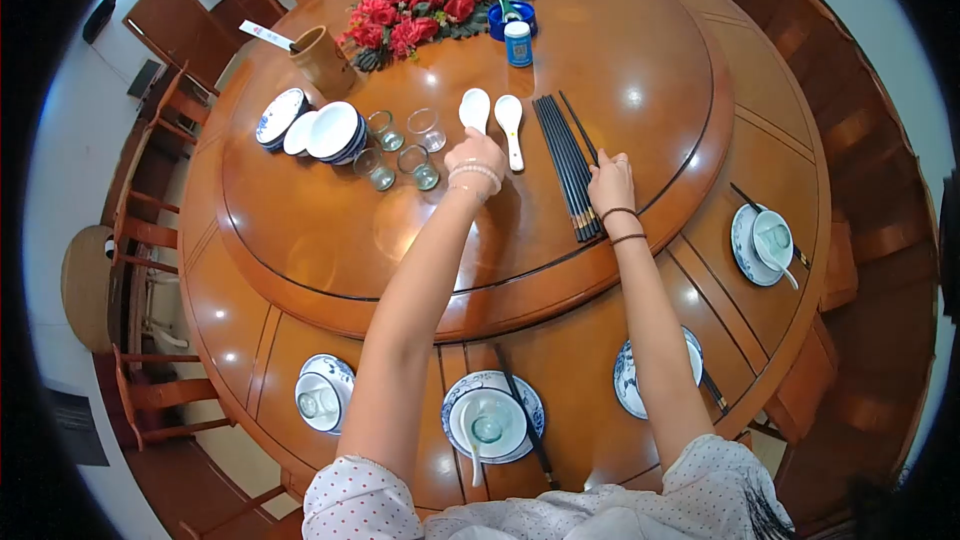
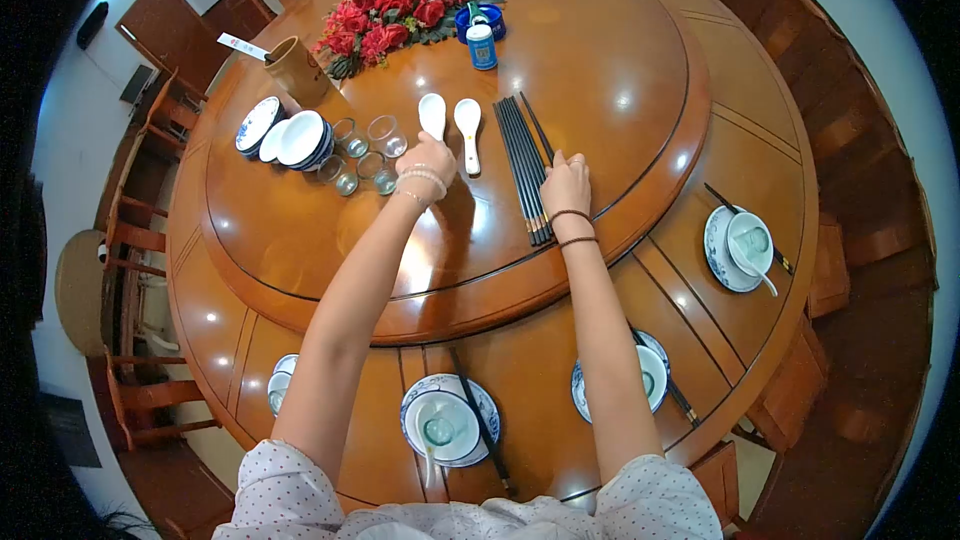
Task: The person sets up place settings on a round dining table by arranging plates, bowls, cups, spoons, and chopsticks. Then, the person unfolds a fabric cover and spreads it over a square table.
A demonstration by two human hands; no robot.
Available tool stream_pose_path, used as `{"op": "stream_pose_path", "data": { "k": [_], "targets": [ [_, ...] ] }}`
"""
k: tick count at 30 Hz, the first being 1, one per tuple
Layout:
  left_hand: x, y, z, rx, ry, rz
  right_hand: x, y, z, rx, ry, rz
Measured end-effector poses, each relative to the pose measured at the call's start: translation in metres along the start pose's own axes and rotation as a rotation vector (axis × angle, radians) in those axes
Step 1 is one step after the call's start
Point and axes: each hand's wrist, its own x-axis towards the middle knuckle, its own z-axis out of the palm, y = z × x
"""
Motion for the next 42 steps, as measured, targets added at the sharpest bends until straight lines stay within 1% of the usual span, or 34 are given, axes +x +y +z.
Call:
{"op": "stream_pose_path", "data": {
  "k": [4, 6, 8, 11, 13, 14, 18, 20, 23, 30, 32, 33, 36, 42],
  "targets": [
    [0.02, 0.0, 0.011, 0.093, 0.021, -0.008, 0.001, 0.002, 0.015, -0.035, 0.017, 0.009],
    [0.022, -0.002, 0.018, 0.11, 0.034, -0.002, 0.0, 0.005, 0.016, -0.039, 0.041, -0.034],
    [0.023, -0.004, 0.024, 0.056, 0.053, 0.025, 0.002, 0.007, 0.016, -0.049, 0.021, -0.037],
    [0.023, -0.003, 0.028, 0.052, 0.084, 0.004, 0.006, 0.01, 0.01, -0.007, -0.04, -0.016],
    [0.022, -0.002, 0.025, 0.061, 0.083, -0.001, 0.007, 0.01, 0.003, 0.03, -0.124, 0.03],
    [0.021, -0.002, 0.023, 0.064, 0.086, -0.006, 0.006, 0.009, 0.001, 0.031, -0.127, 0.031],
    [0.022, -0.008, 0.028, 0.049, 0.078, -0.022, 0.005, 0.01, 0.002, 0.056, -0.094, 0.068],
    [0.022, -0.009, 0.029, 0.034, 0.075, -0.033, 0.005, 0.007, 0.001, 0.094, -0.093, 0.142],
    [0.02, -0.01, 0.029, 0.0, 0.075, -0.039, 0.005, 0.004, 0.001, 0.096, -0.082, 0.164],
    [0.02, -0.006, 0.024, -0.064, 0.033, -0.104, 0.0, 0.003, 0.006, 0.067, -0.032, 0.119],
    [0.022, -0.009, 0.026, -0.041, 0.011, -0.087, -0.01, -0.004, 0.001, -0.031, 0.008, 0.02],
    [0.023, -0.01, 0.027, -0.044, 0.009, -0.087, -0.012, -0.006, -0.002, -0.05, -0.041, 0.024],
    [0.023, -0.013, 0.03, -0.072, 0.003, -0.105, -0.019, -0.007, -0.002, -0.121, -0.032, -0.007],
    [0.015, -0.021, 0.033, -0.083, 0.048, -0.073, -0.022, -0.008, 0.001, -0.143, -0.035, -0.002]
  ]
}}
